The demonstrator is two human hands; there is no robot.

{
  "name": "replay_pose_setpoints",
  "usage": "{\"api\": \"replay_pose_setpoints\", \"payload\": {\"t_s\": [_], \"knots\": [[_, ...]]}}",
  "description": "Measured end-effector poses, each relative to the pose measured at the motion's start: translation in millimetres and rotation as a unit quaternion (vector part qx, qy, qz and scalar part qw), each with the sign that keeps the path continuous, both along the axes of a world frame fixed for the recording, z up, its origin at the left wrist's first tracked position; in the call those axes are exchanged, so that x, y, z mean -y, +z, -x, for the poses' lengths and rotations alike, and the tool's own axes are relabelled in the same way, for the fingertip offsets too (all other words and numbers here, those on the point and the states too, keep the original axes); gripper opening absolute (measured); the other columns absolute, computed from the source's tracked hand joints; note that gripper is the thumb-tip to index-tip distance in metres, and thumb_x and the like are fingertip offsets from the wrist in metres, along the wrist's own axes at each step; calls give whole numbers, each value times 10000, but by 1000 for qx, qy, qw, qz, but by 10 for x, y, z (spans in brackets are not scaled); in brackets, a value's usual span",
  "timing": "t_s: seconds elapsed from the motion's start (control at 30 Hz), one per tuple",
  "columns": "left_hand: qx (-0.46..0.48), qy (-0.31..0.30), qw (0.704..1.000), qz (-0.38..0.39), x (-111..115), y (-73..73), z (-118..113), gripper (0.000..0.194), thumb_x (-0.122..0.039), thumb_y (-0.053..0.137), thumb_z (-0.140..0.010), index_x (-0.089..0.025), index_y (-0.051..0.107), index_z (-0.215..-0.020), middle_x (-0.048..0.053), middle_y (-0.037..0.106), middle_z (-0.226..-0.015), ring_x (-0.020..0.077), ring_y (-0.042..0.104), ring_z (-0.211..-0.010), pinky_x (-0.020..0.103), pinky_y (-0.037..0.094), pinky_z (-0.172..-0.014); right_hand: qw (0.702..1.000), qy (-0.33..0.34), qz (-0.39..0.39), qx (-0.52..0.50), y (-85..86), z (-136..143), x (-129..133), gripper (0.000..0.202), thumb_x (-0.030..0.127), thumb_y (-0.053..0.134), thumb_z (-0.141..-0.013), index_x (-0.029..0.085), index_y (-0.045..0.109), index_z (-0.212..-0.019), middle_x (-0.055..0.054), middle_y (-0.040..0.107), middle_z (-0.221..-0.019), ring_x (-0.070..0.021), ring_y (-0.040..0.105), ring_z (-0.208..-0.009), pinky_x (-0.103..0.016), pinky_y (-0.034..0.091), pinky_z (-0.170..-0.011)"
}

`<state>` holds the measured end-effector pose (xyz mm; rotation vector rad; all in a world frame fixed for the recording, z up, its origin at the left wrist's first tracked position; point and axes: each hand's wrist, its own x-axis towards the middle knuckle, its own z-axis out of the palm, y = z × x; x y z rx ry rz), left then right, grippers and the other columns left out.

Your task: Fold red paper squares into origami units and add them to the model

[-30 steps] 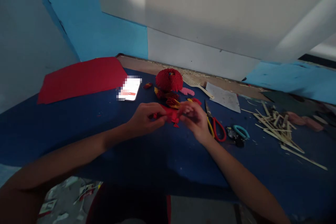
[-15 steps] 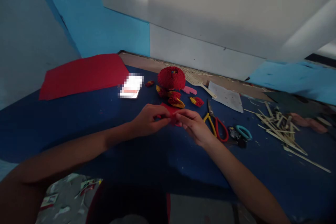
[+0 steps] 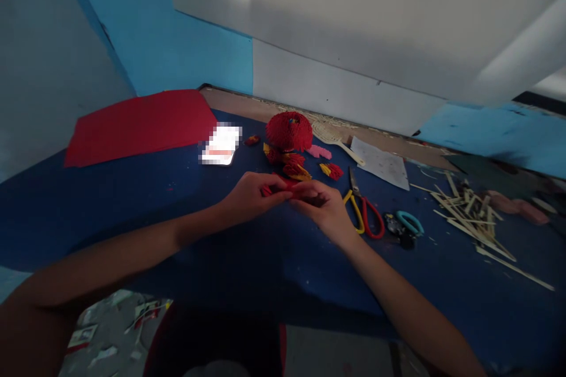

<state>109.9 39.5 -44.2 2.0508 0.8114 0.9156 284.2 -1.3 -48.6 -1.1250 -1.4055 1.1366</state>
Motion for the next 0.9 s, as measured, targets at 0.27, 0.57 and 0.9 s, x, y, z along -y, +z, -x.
{"api": "replay_pose_setpoints", "payload": {"t_s": [0.27, 0.57, 0.9], "knots": [[-17, -9, 997, 79, -10, 64, 0, 172, -267, 590, -776, -129, 688, -747, -6, 656, -658, 77, 552, -607, 168, 393, -559, 998, -10, -43, 49, -39, -21, -18, 134, 261, 714, -664, 188, 686, -774, -7, 685, -711, -116, 603, -613, -246, 461, -578], [-15, -25, 993, 114, 2, 61, 1, 216, -299, 579, -763, -118, 672, -692, 2, 615, -607, 78, 502, -561, 183, 364, -521, 995, -6, -51, 91, -47, -36, -6, 128, 290, 681, -699, 176, 679, -757, -25, 669, -702, -129, 591, -609, -258, 458, -564], [-67, -23, 997, -6, -16, 12, 7, 201, -267, 524, -793, -130, 665, -753, -3, 640, -641, 73, 527, -560, 166, 372, -521, 998, -8, -8, 68, -48, -49, -49, 158, 333, 679, -693, 178, 673, -724, -5, 649, -656, -109, 555, -574, -240, 433, -539]]}}
